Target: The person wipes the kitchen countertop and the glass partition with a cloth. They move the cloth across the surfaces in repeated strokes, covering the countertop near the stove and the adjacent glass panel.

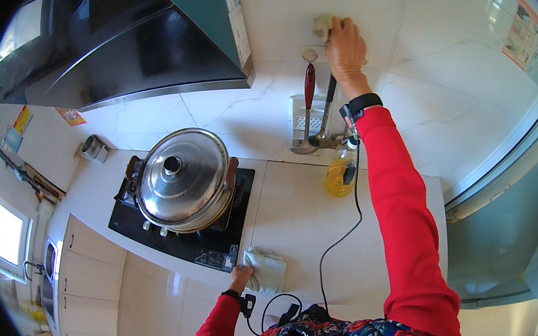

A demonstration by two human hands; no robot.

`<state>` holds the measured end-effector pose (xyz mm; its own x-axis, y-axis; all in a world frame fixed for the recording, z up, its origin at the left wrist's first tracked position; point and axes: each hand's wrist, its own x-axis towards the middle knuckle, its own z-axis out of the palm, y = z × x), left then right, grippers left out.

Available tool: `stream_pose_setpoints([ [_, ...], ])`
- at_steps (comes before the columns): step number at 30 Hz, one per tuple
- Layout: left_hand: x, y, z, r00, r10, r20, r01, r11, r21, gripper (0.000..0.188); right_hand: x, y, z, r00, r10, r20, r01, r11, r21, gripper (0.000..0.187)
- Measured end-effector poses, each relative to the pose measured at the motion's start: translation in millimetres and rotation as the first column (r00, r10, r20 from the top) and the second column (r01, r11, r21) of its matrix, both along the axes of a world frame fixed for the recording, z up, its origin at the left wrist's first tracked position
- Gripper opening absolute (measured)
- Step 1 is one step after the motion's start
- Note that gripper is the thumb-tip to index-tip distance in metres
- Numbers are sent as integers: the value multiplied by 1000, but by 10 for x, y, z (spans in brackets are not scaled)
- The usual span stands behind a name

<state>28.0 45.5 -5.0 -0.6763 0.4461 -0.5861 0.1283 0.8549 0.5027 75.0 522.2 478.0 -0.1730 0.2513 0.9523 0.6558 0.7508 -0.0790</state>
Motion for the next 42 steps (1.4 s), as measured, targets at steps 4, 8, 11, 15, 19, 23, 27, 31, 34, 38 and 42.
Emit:
stream_pose_setpoints([
  [4,34,-4,12,998,59,-19,-60,998,-11,42,140,66,55,982,-57,-179,16,975,-224,32],
  [8,57,17,-43,994,95,-62,-93,995,25,44,47,25,56,987,-71,-145,23,949,-314,33],
  [11,19,27,-56,992,-64,-107,63,998,-14,44,-32,-18,66,997,-77,-21,68,954,-293,33],
  [15,56,7,42,999,28,-41,-28,1000,-1,42,-5,-14,107,996,-85,24,88,926,-367,35],
  [19,120,37,169,996,66,-65,-66,998,5,41,-30,-54,111,992,-97,-85,55,912,-406,38],
  [23,106,57,153,996,38,-80,-38,999,2,41,-180,-133,102,993,-92,-76,54,915,-400,35],
  [27,82,22,88,996,70,-47,-69,997,18,41,-171,-140,104,995,-96,-31,77,922,-380,36],
  [31,97,22,118,997,55,-50,-54,998,13,43,-94,-113,102,981,-139,-138,71,907,-414,40],
  [34,101,42,173,999,46,-27,-46,999,15,43,-141,-108,129,974,-160,-158,81,905,-418,39],
  [38,93,27,221,998,58,-21,-57,997,56,44,-225,-126,207,992,-114,-50,77,878,-473,43],
  [42,103,28,211,999,35,-30,-34,999,35,43,-210,-150,261,992,-119,-34,86,861,-502,43],
])
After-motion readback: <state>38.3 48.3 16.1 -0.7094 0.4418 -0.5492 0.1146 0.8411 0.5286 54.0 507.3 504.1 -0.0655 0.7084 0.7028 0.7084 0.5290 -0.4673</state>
